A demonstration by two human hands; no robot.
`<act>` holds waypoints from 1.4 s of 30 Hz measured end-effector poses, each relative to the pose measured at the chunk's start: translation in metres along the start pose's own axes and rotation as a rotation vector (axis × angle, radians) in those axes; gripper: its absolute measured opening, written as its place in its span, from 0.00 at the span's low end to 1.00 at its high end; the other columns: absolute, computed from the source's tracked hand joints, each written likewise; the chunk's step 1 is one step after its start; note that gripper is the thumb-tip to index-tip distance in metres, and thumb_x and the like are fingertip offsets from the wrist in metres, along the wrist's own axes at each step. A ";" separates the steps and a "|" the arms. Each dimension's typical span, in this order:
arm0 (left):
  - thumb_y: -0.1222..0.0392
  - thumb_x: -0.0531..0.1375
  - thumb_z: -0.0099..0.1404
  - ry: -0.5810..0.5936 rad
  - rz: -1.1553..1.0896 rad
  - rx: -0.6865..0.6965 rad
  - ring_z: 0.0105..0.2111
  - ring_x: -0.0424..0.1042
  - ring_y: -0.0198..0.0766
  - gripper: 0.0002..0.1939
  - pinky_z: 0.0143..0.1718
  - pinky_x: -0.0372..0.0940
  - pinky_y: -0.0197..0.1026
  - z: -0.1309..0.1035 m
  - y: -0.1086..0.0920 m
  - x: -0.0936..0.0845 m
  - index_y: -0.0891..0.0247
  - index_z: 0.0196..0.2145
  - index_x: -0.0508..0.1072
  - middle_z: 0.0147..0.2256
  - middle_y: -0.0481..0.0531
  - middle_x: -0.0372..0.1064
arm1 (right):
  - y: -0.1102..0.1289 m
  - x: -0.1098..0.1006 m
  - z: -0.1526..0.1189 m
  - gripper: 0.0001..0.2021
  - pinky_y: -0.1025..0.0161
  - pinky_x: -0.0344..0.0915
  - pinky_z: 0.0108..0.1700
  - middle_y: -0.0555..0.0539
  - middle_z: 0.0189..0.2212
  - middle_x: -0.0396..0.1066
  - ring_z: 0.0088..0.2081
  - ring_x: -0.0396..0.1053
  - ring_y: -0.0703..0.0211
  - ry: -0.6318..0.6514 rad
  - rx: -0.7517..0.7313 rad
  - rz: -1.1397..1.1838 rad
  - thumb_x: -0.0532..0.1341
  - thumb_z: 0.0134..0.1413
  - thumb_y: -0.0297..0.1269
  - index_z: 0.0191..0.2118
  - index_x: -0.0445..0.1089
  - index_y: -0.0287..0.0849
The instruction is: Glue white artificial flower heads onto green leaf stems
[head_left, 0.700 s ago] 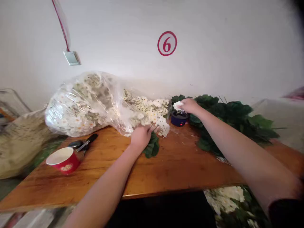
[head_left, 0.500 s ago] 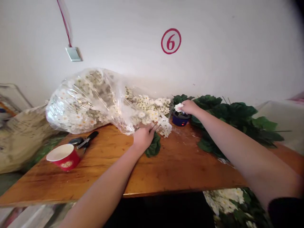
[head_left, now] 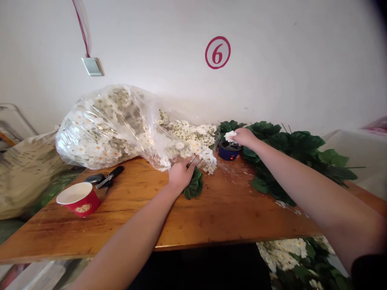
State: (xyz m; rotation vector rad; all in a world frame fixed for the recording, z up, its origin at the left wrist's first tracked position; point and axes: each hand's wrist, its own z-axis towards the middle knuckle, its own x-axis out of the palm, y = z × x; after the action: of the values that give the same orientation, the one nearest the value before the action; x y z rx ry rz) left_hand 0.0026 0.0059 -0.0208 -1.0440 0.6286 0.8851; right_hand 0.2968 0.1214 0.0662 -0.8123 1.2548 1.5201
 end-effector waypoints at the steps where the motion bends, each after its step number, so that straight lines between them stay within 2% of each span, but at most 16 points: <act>1: 0.42 0.48 0.68 -0.002 -0.011 -0.001 0.30 0.70 0.39 0.24 0.29 0.53 0.37 0.000 0.001 0.000 0.60 0.29 0.73 0.28 0.52 0.72 | -0.003 -0.002 0.000 0.11 0.66 0.57 0.27 0.45 0.18 0.69 0.21 0.66 0.60 -0.020 0.009 0.025 0.62 0.53 0.41 0.29 0.72 0.36; 5: 0.42 0.48 0.68 -0.015 -0.031 0.005 0.30 0.70 0.39 0.24 0.28 0.52 0.37 0.001 0.003 0.002 0.60 0.27 0.72 0.27 0.51 0.71 | -0.012 -0.004 0.001 0.12 0.66 0.58 0.28 0.46 0.18 0.69 0.21 0.66 0.61 -0.082 0.016 0.076 0.61 0.53 0.41 0.29 0.72 0.36; 12: 0.43 0.49 0.67 -0.011 -0.026 0.007 0.27 0.68 0.37 0.23 0.27 0.49 0.38 0.001 0.003 0.003 0.60 0.25 0.70 0.25 0.50 0.70 | -0.008 0.010 -0.007 0.10 0.66 0.55 0.27 0.43 0.25 0.72 0.25 0.67 0.60 -0.013 -0.017 -0.046 0.62 0.53 0.39 0.31 0.73 0.35; 17: 0.44 0.49 0.68 -0.003 -0.021 0.011 0.27 0.67 0.37 0.23 0.27 0.49 0.38 0.001 0.004 0.003 0.60 0.24 0.70 0.25 0.50 0.69 | -0.004 0.010 -0.006 0.11 0.65 0.56 0.28 0.40 0.28 0.73 0.30 0.69 0.56 -0.045 -0.020 -0.086 0.61 0.53 0.39 0.32 0.74 0.35; 25: 0.44 0.48 0.68 0.018 -0.010 0.010 0.29 0.69 0.37 0.23 0.28 0.52 0.37 0.000 0.003 0.001 0.60 0.27 0.72 0.28 0.51 0.72 | -0.009 -0.001 -0.006 0.11 0.65 0.57 0.28 0.45 0.20 0.70 0.23 0.67 0.59 -0.035 0.026 0.004 0.60 0.53 0.40 0.31 0.73 0.36; 30: 0.43 0.48 0.68 0.009 -0.007 0.022 0.29 0.69 0.38 0.23 0.28 0.52 0.37 0.000 0.003 0.001 0.60 0.27 0.72 0.28 0.51 0.72 | -0.010 0.001 -0.013 0.10 0.65 0.58 0.27 0.46 0.18 0.68 0.21 0.66 0.59 0.003 0.062 0.057 0.61 0.53 0.38 0.31 0.73 0.36; 36: 0.43 0.48 0.68 0.006 -0.009 0.025 0.29 0.69 0.38 0.24 0.28 0.52 0.37 0.001 0.004 0.002 0.60 0.27 0.72 0.27 0.51 0.71 | -0.010 0.006 -0.022 0.10 0.66 0.56 0.26 0.46 0.18 0.68 0.20 0.66 0.60 -0.090 0.093 0.184 0.61 0.53 0.39 0.30 0.71 0.36; 42: 0.42 0.48 0.68 0.003 -0.004 0.033 0.28 0.68 0.37 0.24 0.27 0.50 0.37 0.000 0.005 0.004 0.61 0.25 0.71 0.26 0.51 0.71 | -0.011 0.012 -0.028 0.10 0.65 0.55 0.25 0.47 0.15 0.67 0.19 0.65 0.60 -0.060 0.114 0.236 0.62 0.50 0.39 0.26 0.70 0.37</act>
State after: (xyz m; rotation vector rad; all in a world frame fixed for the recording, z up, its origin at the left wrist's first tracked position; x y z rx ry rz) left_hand 0.0002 0.0085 -0.0260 -1.0168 0.6411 0.8675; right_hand 0.3011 0.0977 0.0451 -0.5555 1.4182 1.6291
